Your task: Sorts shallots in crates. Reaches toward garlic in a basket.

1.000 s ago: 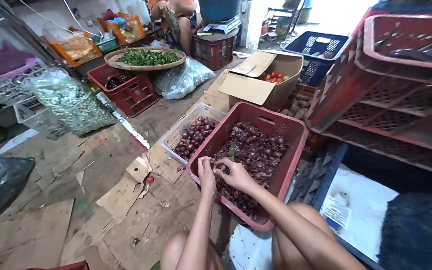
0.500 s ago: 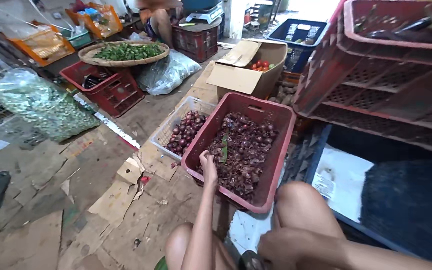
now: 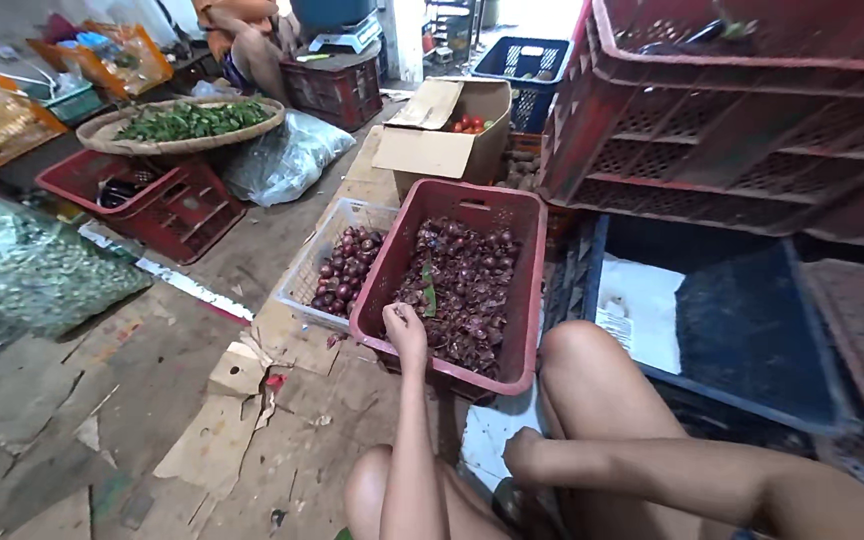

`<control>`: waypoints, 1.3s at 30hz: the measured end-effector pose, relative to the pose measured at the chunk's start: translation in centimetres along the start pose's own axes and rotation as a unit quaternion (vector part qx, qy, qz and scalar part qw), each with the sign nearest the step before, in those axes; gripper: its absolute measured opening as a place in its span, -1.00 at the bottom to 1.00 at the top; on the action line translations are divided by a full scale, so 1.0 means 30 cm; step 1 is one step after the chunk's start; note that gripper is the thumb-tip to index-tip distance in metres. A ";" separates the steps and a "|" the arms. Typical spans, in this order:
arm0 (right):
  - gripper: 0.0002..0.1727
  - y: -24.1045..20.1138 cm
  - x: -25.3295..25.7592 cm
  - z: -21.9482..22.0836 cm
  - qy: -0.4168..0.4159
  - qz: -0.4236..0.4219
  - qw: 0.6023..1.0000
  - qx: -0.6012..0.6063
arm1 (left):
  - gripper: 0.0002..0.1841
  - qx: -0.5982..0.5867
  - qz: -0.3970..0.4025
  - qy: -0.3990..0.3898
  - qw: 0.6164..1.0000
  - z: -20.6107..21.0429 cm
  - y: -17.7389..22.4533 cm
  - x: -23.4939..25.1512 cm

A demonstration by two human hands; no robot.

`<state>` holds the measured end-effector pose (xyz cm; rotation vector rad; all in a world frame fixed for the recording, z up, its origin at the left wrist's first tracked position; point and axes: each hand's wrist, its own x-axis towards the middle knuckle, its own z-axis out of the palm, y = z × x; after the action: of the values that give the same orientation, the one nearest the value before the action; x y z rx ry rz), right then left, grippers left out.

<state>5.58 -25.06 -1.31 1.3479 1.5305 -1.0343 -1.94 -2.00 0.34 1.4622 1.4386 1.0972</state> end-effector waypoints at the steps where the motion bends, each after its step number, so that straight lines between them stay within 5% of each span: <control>1: -0.56 0.006 -0.043 -0.037 0.004 -0.014 1.000 0.020 | -0.70 -0.014 -0.006 0.005 1.000 0.000 0.001 0.001; 5: -0.73 0.137 -0.272 -0.132 -0.001 -0.119 0.982 0.144 | -0.75 -0.033 0.003 0.008 0.999 0.003 0.011 -0.009; 10: -0.79 0.231 -0.461 -0.083 -0.020 -0.069 0.979 0.191 | -0.75 0.076 0.013 -0.079 0.994 0.043 0.002 -0.006; 13: -0.54 0.207 -0.459 -0.071 0.014 -0.059 0.963 0.264 | -0.64 0.294 0.014 -0.213 0.932 0.053 0.011 -0.039; 17: -0.62 0.143 -0.312 -0.021 0.109 -0.045 0.957 0.264 | -0.51 0.432 -0.013 -0.322 0.842 0.061 0.050 -0.055; 22: -0.50 -0.023 -0.182 0.002 0.005 -0.001 0.994 0.105 | -0.43 0.461 -0.027 -0.355 0.813 0.056 0.051 -0.050; 26: -0.51 -0.012 -0.306 -0.075 -0.039 0.001 0.982 0.187 | -0.46 0.465 -0.019 -0.356 0.810 0.037 0.074 -0.036; 28: -0.62 0.054 -0.473 -0.066 0.004 0.081 0.953 0.290 | -0.50 0.474 -0.013 -0.375 0.797 0.035 0.070 -0.047; 31: -0.75 0.170 -0.598 0.066 0.224 0.264 0.855 0.386 | -0.55 0.495 -0.006 -0.397 0.773 0.055 0.046 -0.034; 34: -0.74 0.502 -0.810 -0.007 -0.069 0.166 0.888 0.424 | -0.47 0.503 -0.007 -0.401 0.765 0.060 0.036 -0.033; 36: -0.73 0.637 -0.905 0.012 -0.068 0.188 0.903 0.381 | -0.30 0.499 -0.005 -0.386 0.776 0.056 0.050 -0.036; 39: -0.70 0.735 -0.945 -0.009 -0.011 0.361 0.880 0.309 | -0.04 0.482 -0.001 -0.378 0.790 0.065 0.045 -0.041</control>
<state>29.80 -31.78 24.35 2.1080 0.5456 -1.0507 0.36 -3.20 0.95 2.2070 1.3828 -0.4093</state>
